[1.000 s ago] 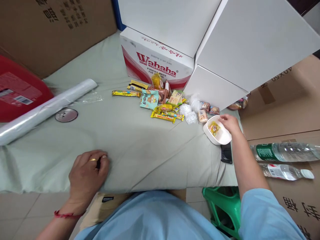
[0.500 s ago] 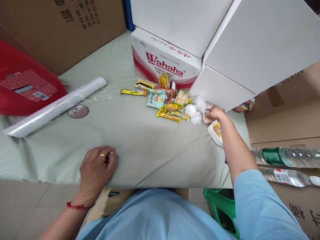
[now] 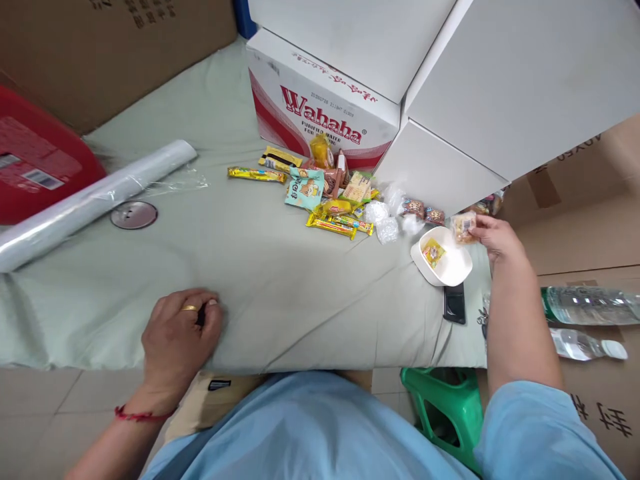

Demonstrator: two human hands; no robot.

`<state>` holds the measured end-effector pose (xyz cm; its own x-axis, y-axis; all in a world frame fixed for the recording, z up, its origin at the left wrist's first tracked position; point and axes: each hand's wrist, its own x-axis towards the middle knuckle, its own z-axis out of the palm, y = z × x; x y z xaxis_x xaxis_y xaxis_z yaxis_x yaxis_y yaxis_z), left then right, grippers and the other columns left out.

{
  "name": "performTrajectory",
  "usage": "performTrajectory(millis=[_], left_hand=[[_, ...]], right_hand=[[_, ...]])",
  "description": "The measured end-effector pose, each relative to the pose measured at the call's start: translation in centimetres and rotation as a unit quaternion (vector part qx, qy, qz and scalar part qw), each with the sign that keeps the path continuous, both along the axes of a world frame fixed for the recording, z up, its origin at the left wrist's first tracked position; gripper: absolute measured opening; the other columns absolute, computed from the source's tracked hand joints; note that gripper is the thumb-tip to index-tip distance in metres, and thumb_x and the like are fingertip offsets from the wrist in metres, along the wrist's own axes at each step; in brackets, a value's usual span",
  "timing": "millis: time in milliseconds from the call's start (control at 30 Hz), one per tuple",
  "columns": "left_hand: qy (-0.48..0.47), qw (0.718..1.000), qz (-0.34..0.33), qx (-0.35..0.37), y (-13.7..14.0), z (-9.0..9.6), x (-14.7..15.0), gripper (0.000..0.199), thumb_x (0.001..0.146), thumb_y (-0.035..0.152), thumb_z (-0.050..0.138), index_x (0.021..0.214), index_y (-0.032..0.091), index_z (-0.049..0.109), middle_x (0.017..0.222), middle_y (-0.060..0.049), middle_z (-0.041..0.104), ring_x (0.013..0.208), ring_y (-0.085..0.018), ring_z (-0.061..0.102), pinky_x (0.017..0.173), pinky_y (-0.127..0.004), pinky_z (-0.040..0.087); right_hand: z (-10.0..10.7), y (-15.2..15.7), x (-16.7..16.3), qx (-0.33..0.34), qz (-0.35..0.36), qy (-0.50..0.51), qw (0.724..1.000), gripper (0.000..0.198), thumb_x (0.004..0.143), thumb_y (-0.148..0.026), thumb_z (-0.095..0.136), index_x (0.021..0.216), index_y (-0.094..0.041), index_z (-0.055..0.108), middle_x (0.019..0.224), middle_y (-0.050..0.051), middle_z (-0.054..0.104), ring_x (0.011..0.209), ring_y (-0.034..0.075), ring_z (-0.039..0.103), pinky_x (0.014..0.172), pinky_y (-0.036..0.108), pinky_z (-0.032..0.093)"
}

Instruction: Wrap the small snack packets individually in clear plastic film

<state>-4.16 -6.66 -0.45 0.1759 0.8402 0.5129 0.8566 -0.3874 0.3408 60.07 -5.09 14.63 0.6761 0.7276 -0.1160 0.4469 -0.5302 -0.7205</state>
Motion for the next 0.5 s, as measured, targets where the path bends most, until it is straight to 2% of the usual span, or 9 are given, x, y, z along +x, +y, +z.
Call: performTrajectory(millis=[133, 233, 367, 500], left_hand=[[0.010, 1.000, -0.002, 0.015, 0.1, 0.0, 0.0, 0.018, 0.097, 0.022, 0.055, 0.087, 0.018, 0.069, 0.090, -0.010, 0.073, 0.086, -0.025, 0.063, 0.082, -0.037, 0.052], [0.014, 1.000, 0.000, 0.013, 0.1, 0.0, 0.0, 0.019, 0.098, 0.023, 0.054, 0.086, 0.019, 0.069, 0.089, -0.009, 0.073, 0.085, -0.025, 0.063, 0.082, -0.037, 0.052], [0.012, 1.000, 0.005, 0.004, 0.1, -0.1, 0.1, 0.020, 0.098, 0.025, 0.053, 0.086, 0.019, 0.068, 0.088, -0.009, 0.072, 0.084, -0.025, 0.063, 0.083, -0.038, 0.052], [0.000, 1.000, 0.012, -0.014, 0.1, -0.2, 0.1, 0.020, 0.097, 0.026, 0.053, 0.085, 0.021, 0.068, 0.089, -0.008, 0.073, 0.085, -0.025, 0.063, 0.084, -0.039, 0.051]], right_hand=[[-2.2, -2.6, 0.8, -0.135, -0.029, -0.022, 0.990, 0.011, 0.073, -0.010, 0.076, 0.082, -0.017, 0.074, 0.066, 0.004, 0.071, 0.057, 0.019, 0.066, 0.063, 0.032, 0.060], [-4.7, -3.2, 0.2, -0.195, -0.026, -0.041, 0.980, 0.014, 0.074, -0.023, 0.084, 0.074, -0.018, 0.070, 0.056, 0.006, 0.065, 0.054, 0.023, 0.066, 0.058, 0.036, 0.058], [-6.9, -3.3, -0.8, -0.215, -0.006, -0.089, 0.973, 0.017, 0.079, -0.032, 0.082, 0.087, -0.021, 0.072, 0.074, 0.011, 0.075, 0.078, 0.029, 0.075, 0.071, 0.036, 0.060], [-6.9, -3.6, -1.1, -0.246, 0.018, -0.139, 0.959, 0.014, 0.081, -0.031, 0.078, 0.091, -0.023, 0.074, 0.084, 0.012, 0.078, 0.101, 0.032, 0.076, 0.088, 0.037, 0.057]])
